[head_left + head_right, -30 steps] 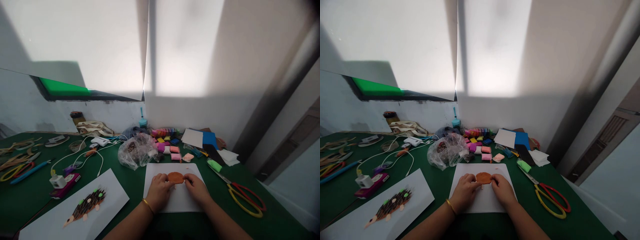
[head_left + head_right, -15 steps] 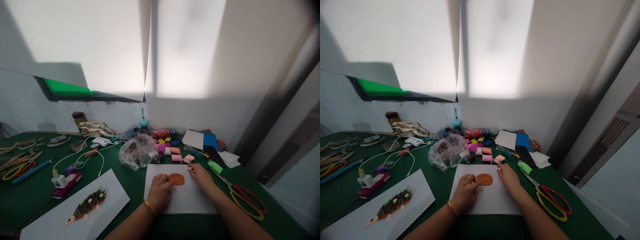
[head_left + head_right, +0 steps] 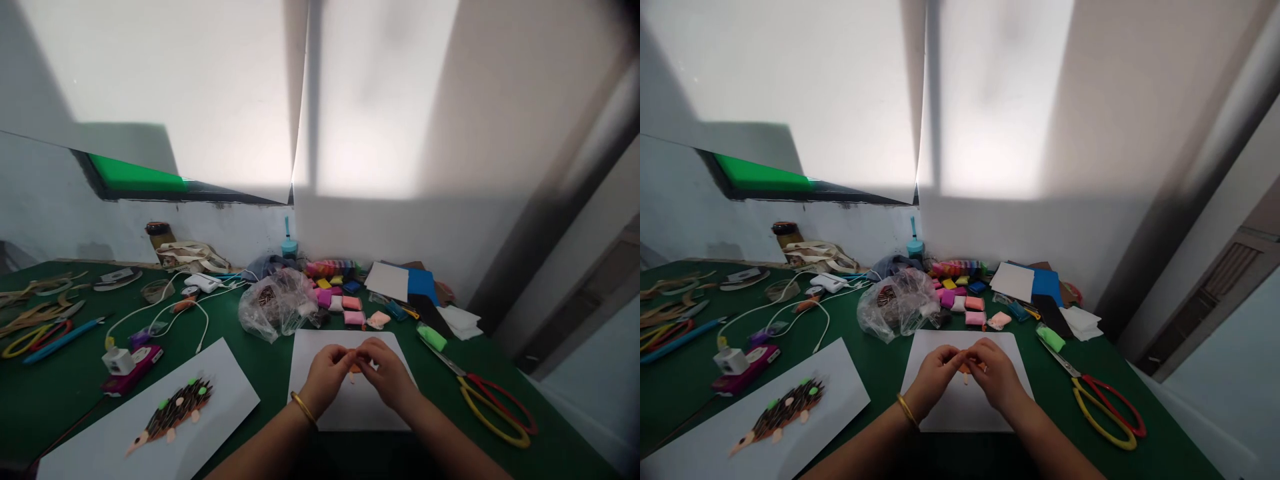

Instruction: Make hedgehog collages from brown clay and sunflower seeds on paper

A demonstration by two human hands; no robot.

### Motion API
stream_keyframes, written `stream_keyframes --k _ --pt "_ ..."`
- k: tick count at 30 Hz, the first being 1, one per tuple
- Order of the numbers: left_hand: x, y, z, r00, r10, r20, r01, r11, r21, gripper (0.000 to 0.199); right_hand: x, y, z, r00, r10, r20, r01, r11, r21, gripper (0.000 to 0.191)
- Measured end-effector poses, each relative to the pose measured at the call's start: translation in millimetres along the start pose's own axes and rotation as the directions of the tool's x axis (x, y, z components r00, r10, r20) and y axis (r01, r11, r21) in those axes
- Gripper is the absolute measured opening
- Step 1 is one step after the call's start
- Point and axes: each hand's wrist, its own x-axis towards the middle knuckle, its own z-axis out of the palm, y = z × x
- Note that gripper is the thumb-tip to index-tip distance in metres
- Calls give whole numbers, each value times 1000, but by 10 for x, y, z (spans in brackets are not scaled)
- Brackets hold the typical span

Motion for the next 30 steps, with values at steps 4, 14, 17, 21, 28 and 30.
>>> stream_keyframes --k 4,14,17,21,28,30 --pt "17 25 12 984 -177 34 180 965 -188 35 -70 -91 47 1000 5 15 -6 999 32 12" --pt "-35 -33 -14 973 -221 69 231 933 -275 43 -86 -77 83 999 4 -50 1 994 113 14" --pt "-39 -42 -1 971 -221 90 237 934 -268 39 -103 -62 104 999 1 -53 6 993 117 13" --pt "-34 -59 1 974 -222 49 227 943 -244 35 -132 -65 128 999 -4 -50 11 990 138 12" --pt "-30 -79 -2 973 -221 61 229 953 -199 39 -148 -83 154 998 28 -55 -18 985 170 14" --pt "-30 -104 3 976 -200 83 212 960 -183 42 -150 -68 157 998 26 -64 -14 984 177 12"
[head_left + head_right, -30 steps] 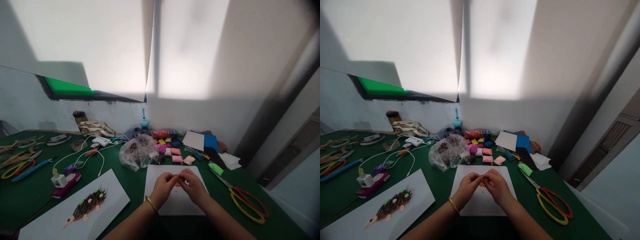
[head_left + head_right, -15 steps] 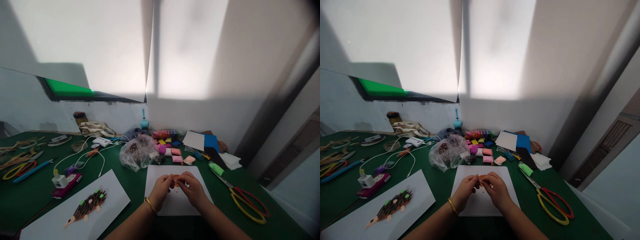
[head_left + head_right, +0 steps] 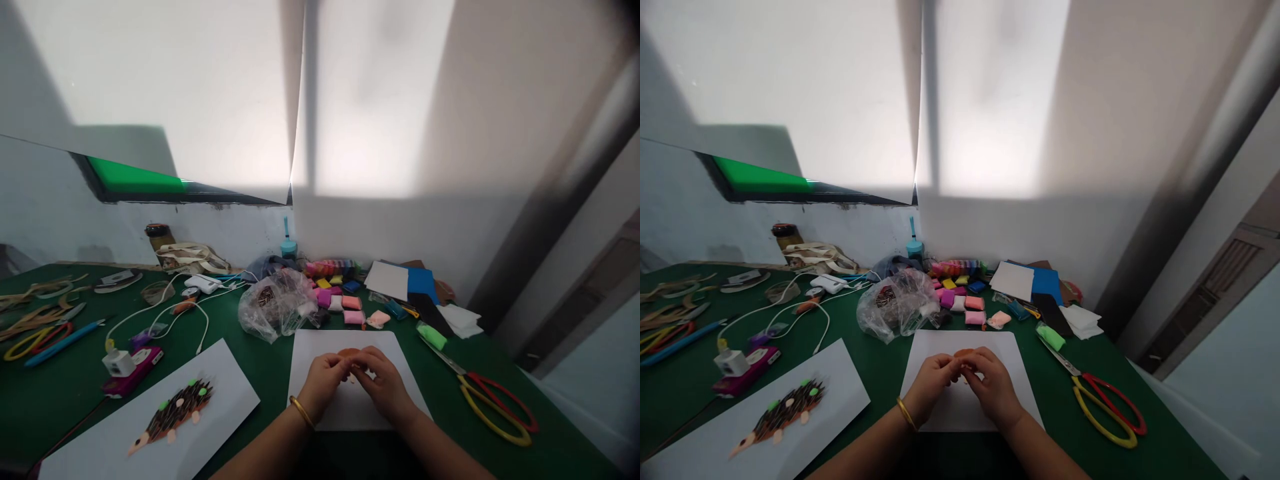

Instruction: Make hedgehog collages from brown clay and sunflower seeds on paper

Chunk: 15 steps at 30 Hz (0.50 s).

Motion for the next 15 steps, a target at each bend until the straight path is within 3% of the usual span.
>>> stream_keyframes --k 4,9,15 --pt "17 -72 4 998 61 -27 -62 998 -2 51 -14 23 -6 1000 12 -9 -12 1000 -5 12" --pt "2 -112 17 983 140 -117 -125 984 127 32 -31 30 11 1000 28 -7 -28 1000 -13 13" --pt "-32 -140 20 961 223 -165 -183 957 227 29 -29 67 32 1000 25 -11 -26 999 -26 12"
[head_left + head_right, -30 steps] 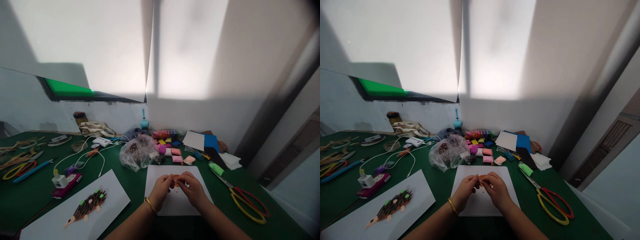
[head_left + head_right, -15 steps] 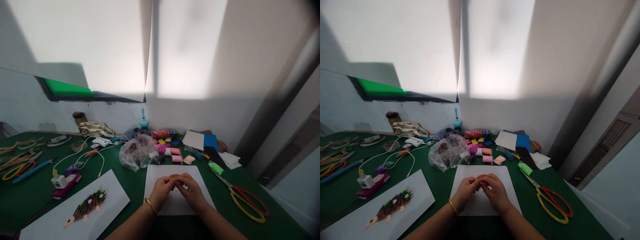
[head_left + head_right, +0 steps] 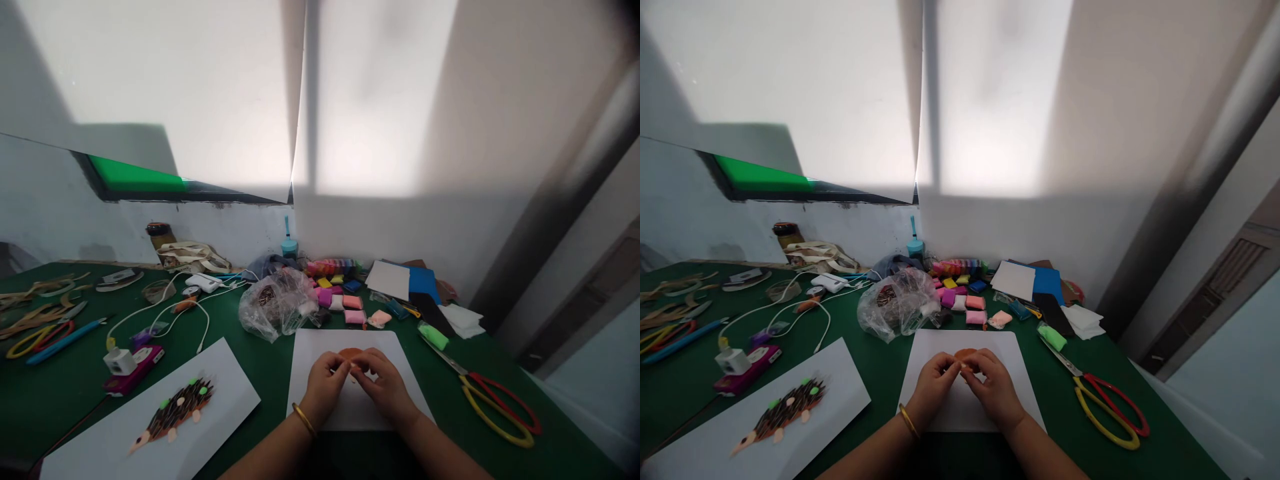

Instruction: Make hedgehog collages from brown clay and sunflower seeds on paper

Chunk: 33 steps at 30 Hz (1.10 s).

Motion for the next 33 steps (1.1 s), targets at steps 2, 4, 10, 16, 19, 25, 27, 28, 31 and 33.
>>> stream_keyframes --k 2,4,10,16,19,25,27,28,31,33 --pt "-8 3 -5 1000 6 9 -6 1000 3 29 1 9 -4 1000 -6 2 6 1000 -8 15" --pt "-13 10 -11 1000 20 16 -20 1000 2 31 1 12 -8 1000 -8 1 8 1000 -8 17" --pt "-11 -25 -3 998 3 70 -2 1000 -8 30 -13 23 7 1000 -25 14 25 1000 1 12" --pt "-13 -27 13 999 2 51 0 999 -40 26 -25 37 27 999 -36 9 36 999 -28 11" --pt "-6 -13 8 999 -16 31 18 997 -77 28 -25 33 20 999 -39 13 40 999 -31 12" --pt "5 -44 -3 995 -26 96 37 993 -116 29 -22 11 -6 1000 5 12 -6 999 38 14" --pt "1 -49 -7 993 -6 115 18 995 -100 31 -21 7 -9 1000 5 7 -5 999 45 15" --pt "-1 -47 -9 993 5 119 6 996 -90 31 -20 7 -8 1000 3 -3 -3 999 46 16" --pt "-7 -25 -12 995 18 98 -13 998 -56 28 -20 11 -3 1000 2 -22 -1 999 47 15" --pt "-10 -6 -13 998 2 61 1 999 -43 26 -23 12 -1 1000 0 -15 1 999 41 14"
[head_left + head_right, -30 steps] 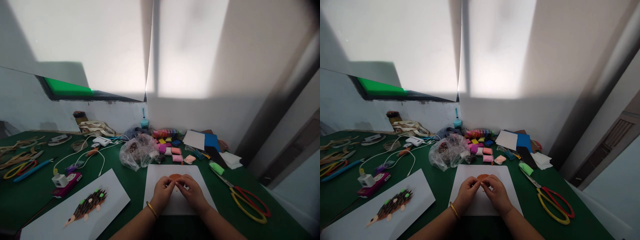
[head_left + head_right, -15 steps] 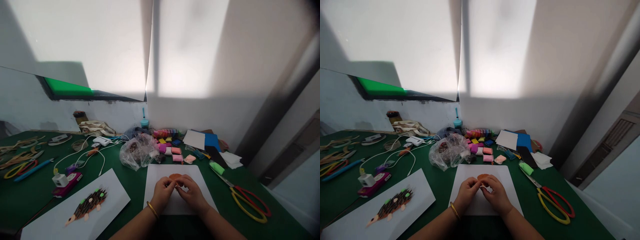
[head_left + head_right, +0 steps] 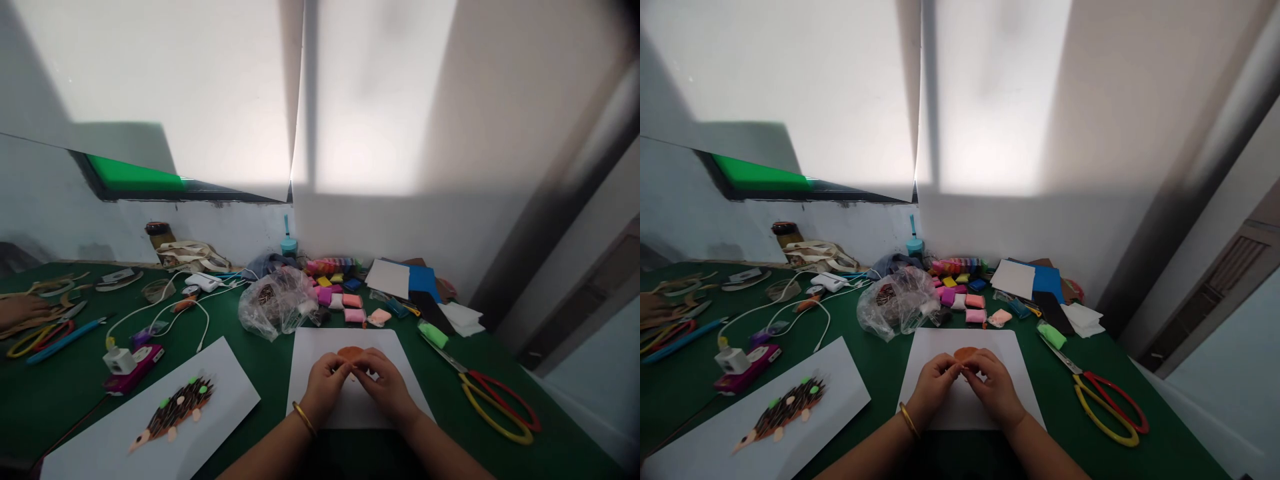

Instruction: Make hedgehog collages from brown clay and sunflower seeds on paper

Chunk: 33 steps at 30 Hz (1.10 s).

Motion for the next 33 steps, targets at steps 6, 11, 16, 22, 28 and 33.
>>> stream_keyframes --k 6,11,16,22,28,33 --pt "-10 -3 -1 999 -22 -24 22 1000 -19 24 -6 -6 -11 1000 12 29 -11 1000 -21 15" --pt "-3 -51 -10 999 26 25 -26 1000 -2 33 5 -22 -22 999 13 31 -13 1000 -2 19" --pt "-3 -45 -14 1000 27 -1 -27 1000 3 43 5 -38 -34 1000 -2 -14 2 1000 -25 22" --pt "-12 11 1 1000 2 13 -2 1000 12 32 2 1 -27 1000 -28 2 28 999 -47 16" --pt "-13 -9 5 1000 2 5 -2 1000 9 29 2 9 -17 999 -12 29 14 997 -75 9" --pt "-22 -40 15 998 59 17 -60 996 70 31 -9 22 -1 1000 -27 8 27 995 -99 15"
